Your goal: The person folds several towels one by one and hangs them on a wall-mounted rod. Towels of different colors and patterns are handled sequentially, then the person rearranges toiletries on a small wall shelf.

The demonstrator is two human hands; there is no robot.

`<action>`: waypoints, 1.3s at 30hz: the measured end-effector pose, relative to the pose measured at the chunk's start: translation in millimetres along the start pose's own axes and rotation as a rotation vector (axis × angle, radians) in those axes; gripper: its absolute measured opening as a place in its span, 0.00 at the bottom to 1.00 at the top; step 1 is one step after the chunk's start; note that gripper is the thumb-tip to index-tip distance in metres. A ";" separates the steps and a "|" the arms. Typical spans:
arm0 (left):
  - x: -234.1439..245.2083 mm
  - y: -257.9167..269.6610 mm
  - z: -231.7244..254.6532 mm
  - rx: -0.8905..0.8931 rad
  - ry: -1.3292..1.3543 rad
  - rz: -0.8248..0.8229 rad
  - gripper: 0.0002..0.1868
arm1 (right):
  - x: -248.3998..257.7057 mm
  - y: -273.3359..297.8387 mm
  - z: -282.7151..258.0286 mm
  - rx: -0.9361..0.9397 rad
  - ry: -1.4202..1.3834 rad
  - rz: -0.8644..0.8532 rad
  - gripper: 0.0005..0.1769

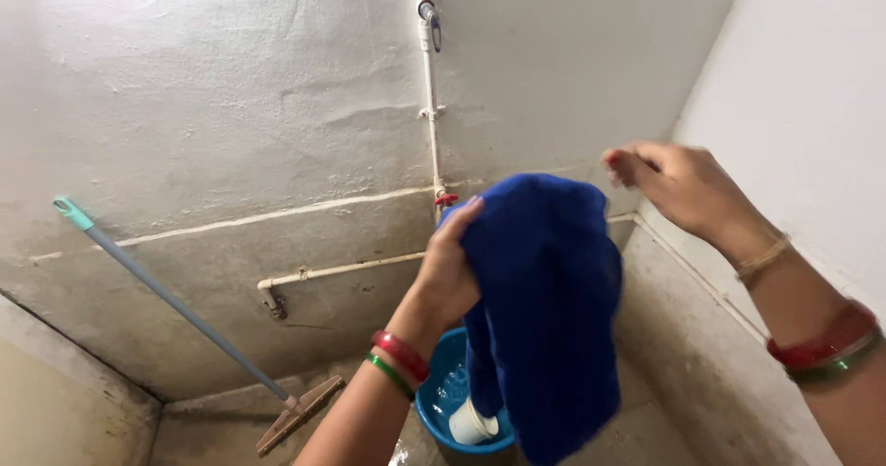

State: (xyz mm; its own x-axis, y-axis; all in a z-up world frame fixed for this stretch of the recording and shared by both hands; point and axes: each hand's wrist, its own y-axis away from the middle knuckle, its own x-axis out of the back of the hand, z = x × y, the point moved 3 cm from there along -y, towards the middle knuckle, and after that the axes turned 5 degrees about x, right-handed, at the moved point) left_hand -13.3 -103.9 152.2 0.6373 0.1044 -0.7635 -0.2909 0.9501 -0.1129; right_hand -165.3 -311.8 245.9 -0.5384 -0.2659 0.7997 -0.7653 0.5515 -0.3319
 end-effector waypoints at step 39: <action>-58.9 -71.1 -28.2 -0.014 0.051 -0.043 0.24 | -66.9 88.8 141.7 -0.046 -0.940 -0.074 0.15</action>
State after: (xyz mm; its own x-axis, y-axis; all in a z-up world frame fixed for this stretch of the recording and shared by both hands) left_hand -50.3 -186.0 187.3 0.6121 0.0478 -0.7894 -0.2744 0.9490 -0.1553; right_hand -247.2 -357.1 92.0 -0.5679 -0.8193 0.0795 -0.8051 0.5328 -0.2607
